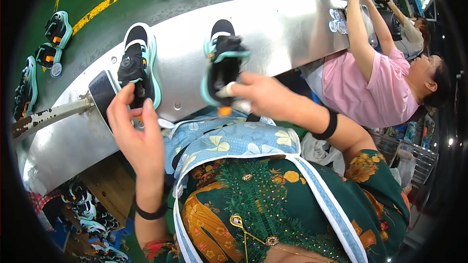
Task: Inserting foam padding and inner lining into sneakers on a conveyor belt.
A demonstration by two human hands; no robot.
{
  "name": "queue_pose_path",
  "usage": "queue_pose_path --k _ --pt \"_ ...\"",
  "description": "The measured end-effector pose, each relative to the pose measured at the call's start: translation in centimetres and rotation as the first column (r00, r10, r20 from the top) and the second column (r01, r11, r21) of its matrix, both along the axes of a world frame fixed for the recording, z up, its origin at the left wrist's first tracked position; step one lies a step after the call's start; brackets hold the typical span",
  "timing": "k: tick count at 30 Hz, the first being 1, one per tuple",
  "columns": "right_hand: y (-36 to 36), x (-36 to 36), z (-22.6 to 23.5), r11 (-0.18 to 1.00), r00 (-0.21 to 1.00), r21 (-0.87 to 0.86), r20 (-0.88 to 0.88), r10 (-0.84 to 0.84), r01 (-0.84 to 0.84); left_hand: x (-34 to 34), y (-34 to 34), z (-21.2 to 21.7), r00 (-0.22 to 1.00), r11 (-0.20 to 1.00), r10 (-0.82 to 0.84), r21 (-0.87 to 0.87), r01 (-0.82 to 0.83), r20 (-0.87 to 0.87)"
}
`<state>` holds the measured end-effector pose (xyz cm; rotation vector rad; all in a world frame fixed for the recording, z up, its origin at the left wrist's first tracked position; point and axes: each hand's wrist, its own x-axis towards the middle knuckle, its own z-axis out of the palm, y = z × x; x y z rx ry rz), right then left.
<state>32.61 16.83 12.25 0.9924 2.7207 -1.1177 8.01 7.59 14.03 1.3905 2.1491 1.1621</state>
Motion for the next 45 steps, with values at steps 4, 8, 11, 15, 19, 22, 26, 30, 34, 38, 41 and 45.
queue_pose_path --k 4,8,11,15,19,22,26,30,34,38,41,45 --pt "-0.1 -2.3 3.4 0.939 0.982 -0.322 -0.179 0.066 -0.122 2.3 -1.1 1.2 0.98 0.981 -0.194 0.021 0.195 -0.049" --pt "5.9 -0.7 3.8 0.956 0.918 -0.271 -0.397 -0.008 -0.109 2.9 -0.9 -2.0 0.962 0.941 -0.245 -0.209 0.266 0.121" --pt "7.8 -1.7 2.9 0.99 0.981 -0.131 -0.193 0.021 -0.047 3.0 1.5 -3.3 0.939 0.92 -0.249 -0.244 0.306 0.238" --pt "6.9 -5.4 -1.0 0.975 0.955 0.163 -0.234 0.185 -0.149 3.6 2.7 -4.5 0.951 0.929 -0.306 -0.229 0.291 -0.033" --pt "4.9 -5.5 0.9 0.948 0.957 0.167 -0.058 0.285 -0.272 3.0 3.0 -6.0 0.971 0.982 -0.109 -0.126 0.138 0.211" --pt "5.6 -4.6 1.0 0.916 0.939 0.218 0.002 0.344 -0.336 3.7 3.4 -5.2 0.953 0.99 -0.086 -0.083 0.115 0.291" --pt "5.0 -4.3 0.7 0.952 0.964 0.187 -0.068 0.259 -0.243 3.4 1.3 -2.8 0.873 0.981 -0.041 -0.145 0.127 0.487" --pt "4.4 -4.5 0.7 0.966 0.961 0.108 -0.124 0.248 -0.236 2.7 2.9 -0.2 0.554 0.702 0.015 -0.404 0.587 0.832" --pt "5.3 -4.4 2.0 0.904 0.974 -0.407 -0.221 0.039 -0.129 3.5 1.4 -2.0 0.447 0.813 0.182 -0.39 0.433 0.876" --pt "4.8 -4.6 0.1 0.975 0.926 -0.176 -0.373 0.064 -0.138 3.9 1.4 -2.0 0.503 0.806 0.167 -0.411 0.426 0.848" --pt "4.9 -5.2 -0.1 0.954 0.94 0.228 -0.238 0.246 -0.192 3.2 1.6 -2.2 0.429 0.799 0.203 -0.402 0.447 0.88" --pt "6.0 -4.6 0.4 0.954 0.928 -0.192 -0.339 0.155 -0.229 3.2 0.9 -2.5 0.353 0.819 0.181 -0.339 0.462 0.918"
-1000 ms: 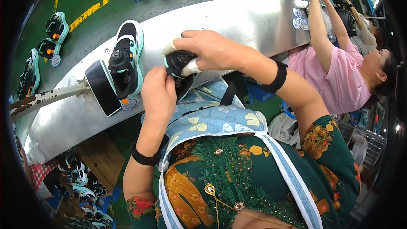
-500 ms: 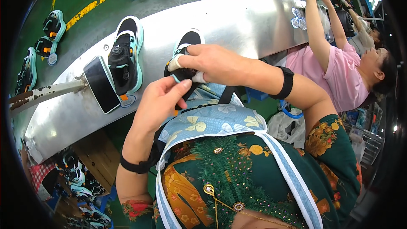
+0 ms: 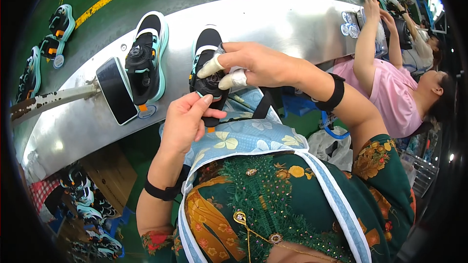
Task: Inserting foam padding and inner lining into sneakers on a conveyor belt.
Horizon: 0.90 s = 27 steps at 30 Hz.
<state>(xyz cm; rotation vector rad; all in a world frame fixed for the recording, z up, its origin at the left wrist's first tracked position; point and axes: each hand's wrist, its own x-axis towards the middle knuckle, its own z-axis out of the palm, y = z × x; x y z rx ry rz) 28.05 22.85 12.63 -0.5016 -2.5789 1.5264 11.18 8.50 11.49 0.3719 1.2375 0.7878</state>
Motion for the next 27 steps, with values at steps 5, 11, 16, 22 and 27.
queue_pose_path --k 5,11,16,22,27 --pt "-2.3 -1.1 -2.0 0.916 0.981 0.36 -0.14 -0.131 0.174 0.5 0.3 -0.2 0.997 0.997 0.073 0.021 -0.073 -0.024" --pt "-0.8 -0.8 0.5 0.997 0.997 0.074 -0.068 -0.032 0.037 0.1 0.2 -0.4 0.997 0.998 0.046 0.034 -0.048 0.057" --pt "-1.9 -2.4 -1.6 0.859 0.984 0.482 -0.128 -0.125 0.172 0.7 0.1 -0.4 0.992 0.992 0.121 0.04 -0.123 0.043" --pt "0.4 -2.1 -0.5 0.991 0.998 0.133 0.056 -0.039 0.031 0.6 0.0 -0.9 0.988 0.99 0.128 0.046 -0.133 0.088" --pt "-1.1 -2.6 -1.7 0.861 0.988 0.494 0.02 -0.152 0.122 0.7 0.5 -0.7 0.987 0.989 0.138 0.047 -0.143 0.087"
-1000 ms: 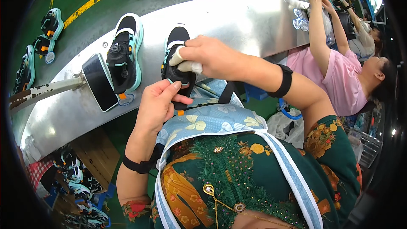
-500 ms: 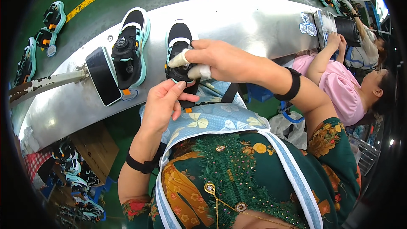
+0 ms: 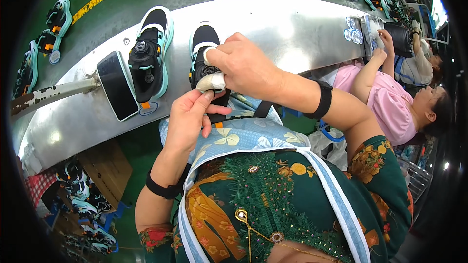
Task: Inserting foam padding and inner lining into sneakers on a conveyor belt.
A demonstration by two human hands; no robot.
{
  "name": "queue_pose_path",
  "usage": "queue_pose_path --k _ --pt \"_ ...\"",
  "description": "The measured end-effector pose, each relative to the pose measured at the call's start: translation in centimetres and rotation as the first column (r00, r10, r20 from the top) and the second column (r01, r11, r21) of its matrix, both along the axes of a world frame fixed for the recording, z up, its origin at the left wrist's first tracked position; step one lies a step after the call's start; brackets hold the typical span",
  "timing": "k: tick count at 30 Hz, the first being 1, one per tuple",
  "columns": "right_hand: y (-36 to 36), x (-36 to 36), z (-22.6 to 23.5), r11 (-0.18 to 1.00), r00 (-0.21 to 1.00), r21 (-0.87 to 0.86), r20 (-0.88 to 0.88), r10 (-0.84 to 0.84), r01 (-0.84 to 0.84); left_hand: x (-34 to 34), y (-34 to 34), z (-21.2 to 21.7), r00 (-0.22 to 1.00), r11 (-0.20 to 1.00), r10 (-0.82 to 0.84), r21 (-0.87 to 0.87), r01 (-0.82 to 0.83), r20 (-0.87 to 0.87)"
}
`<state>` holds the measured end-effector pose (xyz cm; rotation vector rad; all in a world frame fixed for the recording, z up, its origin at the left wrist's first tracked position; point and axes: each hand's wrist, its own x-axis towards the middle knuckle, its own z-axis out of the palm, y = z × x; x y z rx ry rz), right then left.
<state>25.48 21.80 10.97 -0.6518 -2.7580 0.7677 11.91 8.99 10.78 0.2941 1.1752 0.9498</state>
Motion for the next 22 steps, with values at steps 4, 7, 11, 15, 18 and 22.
queue_pose_path --k 4,7,11,15,18,22 --pt "1.9 0.1 1.9 0.887 0.991 -0.444 -0.103 0.087 -0.124 -0.2 -0.3 -0.1 1.0 1.0 -0.012 0.011 0.012 0.007" --pt "0.6 -0.1 1.4 0.959 0.996 -0.271 -0.048 0.07 -0.08 0.1 -0.3 0.0 1.0 1.0 -0.007 0.017 0.007 -0.006" --pt "0.7 -0.1 0.3 0.995 1.0 -0.096 -0.02 0.013 -0.015 0.0 -0.4 -0.6 0.998 0.999 -0.048 0.001 0.048 -0.032" --pt "1.1 0.3 1.5 0.916 0.992 -0.383 -0.077 0.098 -0.12 0.1 -0.6 0.1 0.999 0.999 0.038 0.015 -0.038 -0.019" --pt "-0.2 0.0 0.1 1.0 0.994 -0.02 -0.111 -0.004 0.002 0.4 -0.3 0.1 0.998 1.0 -0.007 0.015 0.008 -0.059" --pt "0.6 0.3 0.1 0.999 0.999 -0.042 -0.043 0.032 -0.034 0.6 -0.2 0.3 0.999 0.999 0.023 -0.035 -0.024 -0.033"
